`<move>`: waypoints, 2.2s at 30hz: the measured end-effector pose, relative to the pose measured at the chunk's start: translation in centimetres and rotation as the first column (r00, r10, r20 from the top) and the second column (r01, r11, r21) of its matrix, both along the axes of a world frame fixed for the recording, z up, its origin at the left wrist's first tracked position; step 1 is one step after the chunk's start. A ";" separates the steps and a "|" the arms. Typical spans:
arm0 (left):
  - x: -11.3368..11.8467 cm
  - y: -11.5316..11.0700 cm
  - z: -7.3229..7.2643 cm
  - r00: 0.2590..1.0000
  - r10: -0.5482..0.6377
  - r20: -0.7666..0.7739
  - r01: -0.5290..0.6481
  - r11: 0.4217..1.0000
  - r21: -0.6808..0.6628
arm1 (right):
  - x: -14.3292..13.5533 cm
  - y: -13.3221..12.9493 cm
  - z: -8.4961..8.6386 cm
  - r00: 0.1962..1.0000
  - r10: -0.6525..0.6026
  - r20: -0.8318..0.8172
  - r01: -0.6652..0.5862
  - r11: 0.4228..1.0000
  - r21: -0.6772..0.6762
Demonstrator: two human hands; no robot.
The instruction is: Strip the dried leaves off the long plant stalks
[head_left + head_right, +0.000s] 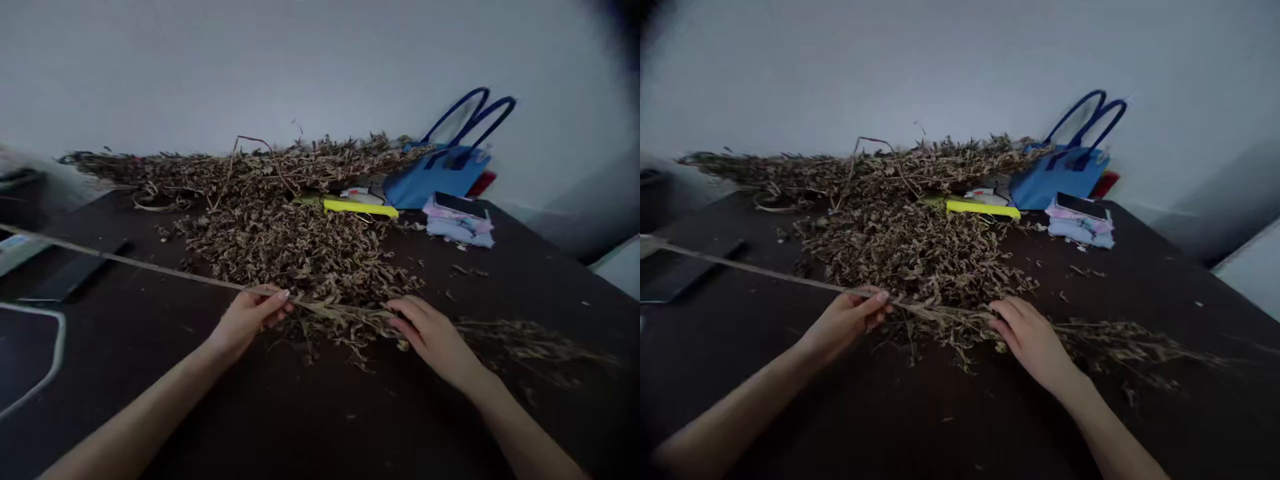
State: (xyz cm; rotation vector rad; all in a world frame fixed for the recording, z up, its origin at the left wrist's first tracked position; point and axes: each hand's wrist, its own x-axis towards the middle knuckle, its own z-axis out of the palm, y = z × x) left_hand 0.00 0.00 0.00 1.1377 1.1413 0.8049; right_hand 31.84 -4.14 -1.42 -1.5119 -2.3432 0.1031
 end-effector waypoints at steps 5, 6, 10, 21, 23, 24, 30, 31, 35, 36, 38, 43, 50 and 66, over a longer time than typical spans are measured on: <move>-0.3 -0.1 -0.4 0.995 0.004 -0.100 0.004 0.997 0.080 | 0.1 0.3 0.1 1.000 0.018 -0.014 -0.017 0.999 0.036; -0.3 -0.1 -0.5 0.994 0.005 -0.108 0.006 0.995 0.097 | 0.1 0.3 0.1 1.000 0.019 -0.015 -0.018 0.999 0.038; -0.2 0.1 -0.5 0.995 -0.004 -0.103 0.020 0.987 0.157 | 0.0 0.4 0.1 0.999 0.031 -0.024 -0.030 0.999 0.031; -1.3 0.9 -0.8 0.948 -0.097 -0.303 0.206 0.913 0.353 | 0.4 0.7 0.0 0.996 0.033 -0.080 -0.031 0.999 0.027; -1.3 1.0 -0.9 0.952 -0.094 -0.290 0.190 0.927 0.324 | 0.4 0.6 0.1 0.997 0.026 -0.078 -0.024 1.000 0.018; -1.3 1.0 -1.0 0.957 -0.089 -0.277 0.176 0.936 0.304 | 0.3 0.6 0.1 0.997 0.024 -0.077 -0.023 1.000 0.020; -0.9 0.8 -0.8 0.964 -0.091 -0.249 0.151 0.961 0.233 | 0.1 0.5 0.2 0.998 0.027 -0.064 -0.024 0.999 0.045; -0.9 0.8 -0.6 0.966 -0.095 -0.239 0.152 0.960 0.234 | 0.1 0.5 0.2 0.997 0.027 -0.067 -0.024 0.999 0.046; -0.5 0.5 -0.2 0.985 -0.115 -0.126 0.140 0.967 0.212 | 0.0 0.5 0.2 0.997 0.033 -0.069 -0.030 0.998 0.055; -0.5 0.4 -0.2 0.988 -0.122 -0.093 0.138 0.971 0.195 | 0.0 0.5 0.2 0.997 0.035 -0.069 -0.031 0.998 0.056; -0.4 0.3 -0.3 0.993 -0.112 -0.030 0.116 0.981 0.157 | 0.0 0.5 0.1 0.997 0.039 -0.068 -0.035 0.997 0.066; -0.4 0.3 -1.3 1.000 -0.014 0.021 0.011 0.991 0.133 | 0.0 0.5 0.1 0.997 0.053 -0.054 -0.049 0.995 0.088; -0.3 0.2 -1.2 0.999 -0.044 -0.031 0.050 0.974 0.219 | -0.2 0.4 0.5 0.997 0.059 -0.059 -0.053 0.994 0.094; -0.6 0.2 -0.3 0.994 -0.106 -0.014 0.106 0.966 0.235 | -0.1 0.3 0.4 0.996 0.066 -0.059 -0.061 0.994 0.086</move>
